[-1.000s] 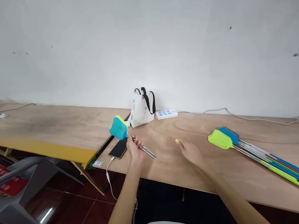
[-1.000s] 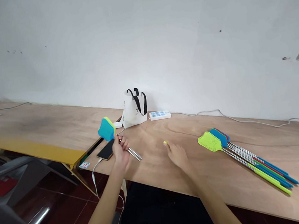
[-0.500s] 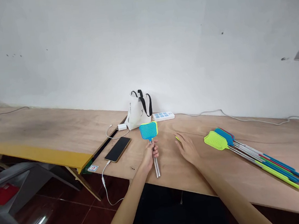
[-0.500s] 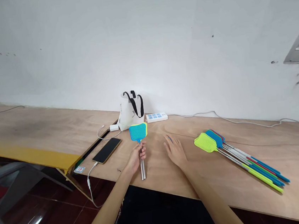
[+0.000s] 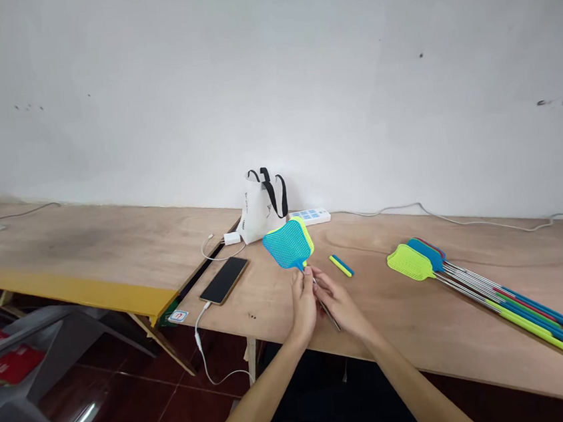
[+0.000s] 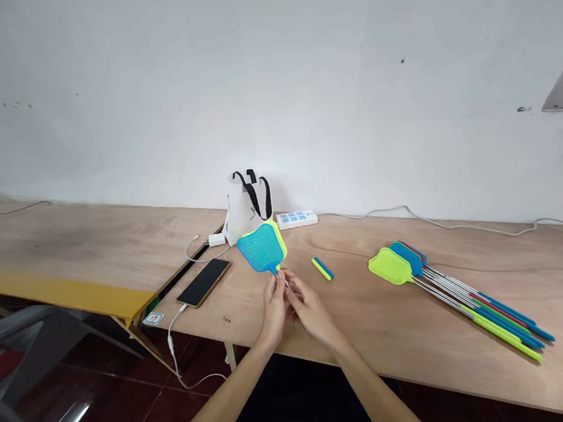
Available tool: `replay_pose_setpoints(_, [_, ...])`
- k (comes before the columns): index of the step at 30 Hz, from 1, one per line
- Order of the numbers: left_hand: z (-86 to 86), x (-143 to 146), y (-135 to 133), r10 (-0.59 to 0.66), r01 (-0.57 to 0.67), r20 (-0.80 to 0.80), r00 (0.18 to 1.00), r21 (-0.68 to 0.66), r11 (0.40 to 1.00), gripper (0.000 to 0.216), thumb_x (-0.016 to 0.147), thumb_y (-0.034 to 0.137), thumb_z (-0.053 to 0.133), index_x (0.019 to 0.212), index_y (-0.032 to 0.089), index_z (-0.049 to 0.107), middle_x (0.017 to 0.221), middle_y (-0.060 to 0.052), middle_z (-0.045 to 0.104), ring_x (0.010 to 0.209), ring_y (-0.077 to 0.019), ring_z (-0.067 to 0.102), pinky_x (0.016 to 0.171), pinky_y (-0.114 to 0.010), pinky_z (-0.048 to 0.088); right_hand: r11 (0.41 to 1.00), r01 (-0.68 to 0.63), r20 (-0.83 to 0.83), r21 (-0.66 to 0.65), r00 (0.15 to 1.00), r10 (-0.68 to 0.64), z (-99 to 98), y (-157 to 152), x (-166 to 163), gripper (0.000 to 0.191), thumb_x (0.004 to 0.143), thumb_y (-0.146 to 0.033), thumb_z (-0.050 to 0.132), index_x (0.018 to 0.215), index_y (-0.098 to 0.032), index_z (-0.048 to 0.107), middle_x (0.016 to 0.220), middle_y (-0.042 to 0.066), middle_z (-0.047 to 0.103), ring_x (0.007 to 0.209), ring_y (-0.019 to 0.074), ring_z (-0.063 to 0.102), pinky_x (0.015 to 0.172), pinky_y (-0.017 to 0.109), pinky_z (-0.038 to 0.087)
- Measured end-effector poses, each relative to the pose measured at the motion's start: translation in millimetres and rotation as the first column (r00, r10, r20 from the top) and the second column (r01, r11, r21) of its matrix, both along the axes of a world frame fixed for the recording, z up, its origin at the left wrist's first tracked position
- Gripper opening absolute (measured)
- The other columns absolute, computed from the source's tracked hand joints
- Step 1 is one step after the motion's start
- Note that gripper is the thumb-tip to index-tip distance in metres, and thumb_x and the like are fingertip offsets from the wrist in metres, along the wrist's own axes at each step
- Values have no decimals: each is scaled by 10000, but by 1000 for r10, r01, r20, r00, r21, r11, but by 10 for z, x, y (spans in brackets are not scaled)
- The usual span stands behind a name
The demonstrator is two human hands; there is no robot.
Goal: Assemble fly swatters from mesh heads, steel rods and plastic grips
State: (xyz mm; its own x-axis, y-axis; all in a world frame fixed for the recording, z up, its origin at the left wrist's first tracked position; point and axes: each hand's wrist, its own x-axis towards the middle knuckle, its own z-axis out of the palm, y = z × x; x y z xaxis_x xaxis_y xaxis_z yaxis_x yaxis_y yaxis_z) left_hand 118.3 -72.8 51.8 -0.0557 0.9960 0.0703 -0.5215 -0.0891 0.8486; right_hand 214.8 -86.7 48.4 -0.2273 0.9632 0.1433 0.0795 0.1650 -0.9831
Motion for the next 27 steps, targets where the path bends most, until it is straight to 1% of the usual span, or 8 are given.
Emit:
replay_pose_setpoints(2, [41,-3,-18,-44,48,-64,997,58,997,272,834,445,773,841,191,679,863,-50,665,828,-199,648,686,-257,495,999,44,46,13,998,-45,21,-15,51,537,954,-652,456,1348,-295,527,915,33,660,599,150,533,522,279,432])
replay_pose_setpoints(7, [294,-233,36,-344,366,-192,919,91,926,170,803,297,815,907,200,722,997,-91,723,1094,-255,650,925,-322,506,990,131,112,48,984,-136,123,-67,312,476,940,-682,463,1198,-306,599,758,9,574,678,204,534,570,306,426])
replay_pose_setpoints(11, [467,-523,118,-226,256,-191,955,151,955,360,687,225,890,1000,214,713,1119,-101,725,1102,-263,664,888,-323,542,996,67,187,-64,981,-54,233,-147,572,503,942,-730,408,871,-264,584,597,-42,402,536,155,376,518,283,317])
replay_pose_setpoints(14, [513,-667,118,-243,306,-364,899,126,944,247,700,269,873,881,179,731,922,-83,741,856,-242,691,722,-305,563,997,-64,310,-50,948,77,318,-234,707,555,964,-727,352,753,-247,532,575,-50,377,540,140,354,548,283,310])
replay_pose_setpoints(19, [564,-810,-99,-380,482,-565,732,35,876,216,762,329,824,673,167,712,657,-25,640,581,-167,571,531,-242,450,990,-131,445,61,891,90,393,-497,837,450,1010,-625,363,900,-287,638,800,-1,638,778,209,577,772,345,464])
replay_pose_setpoints(22, [579,-906,-355,-327,558,-715,618,106,823,232,811,329,774,636,194,704,608,0,611,550,-157,538,557,-251,437,985,-150,532,87,843,81,385,-723,860,412,1025,-570,363,947,-315,676,912,20,706,886,248,633,836,370,473])
replay_pose_setpoints(25, [530,-958,-629,-169,486,-738,653,238,841,242,759,282,811,568,225,673,526,13,557,508,-157,501,587,-277,450,968,-199,657,153,752,50,394,-921,812,378,1039,-508,360,984,-336,692,876,29,718,838,252,649,797,371,467])
replay_pose_setpoints(27, [478,-994,-754,-151,454,-719,678,249,855,219,695,240,854,562,231,680,520,-1,565,515,-167,512,607,-294,469,956,-239,723,169,689,45,407,-977,805,378,1044,-470,352,968,-337,697,848,32,724,788,246,652,759,368,460])
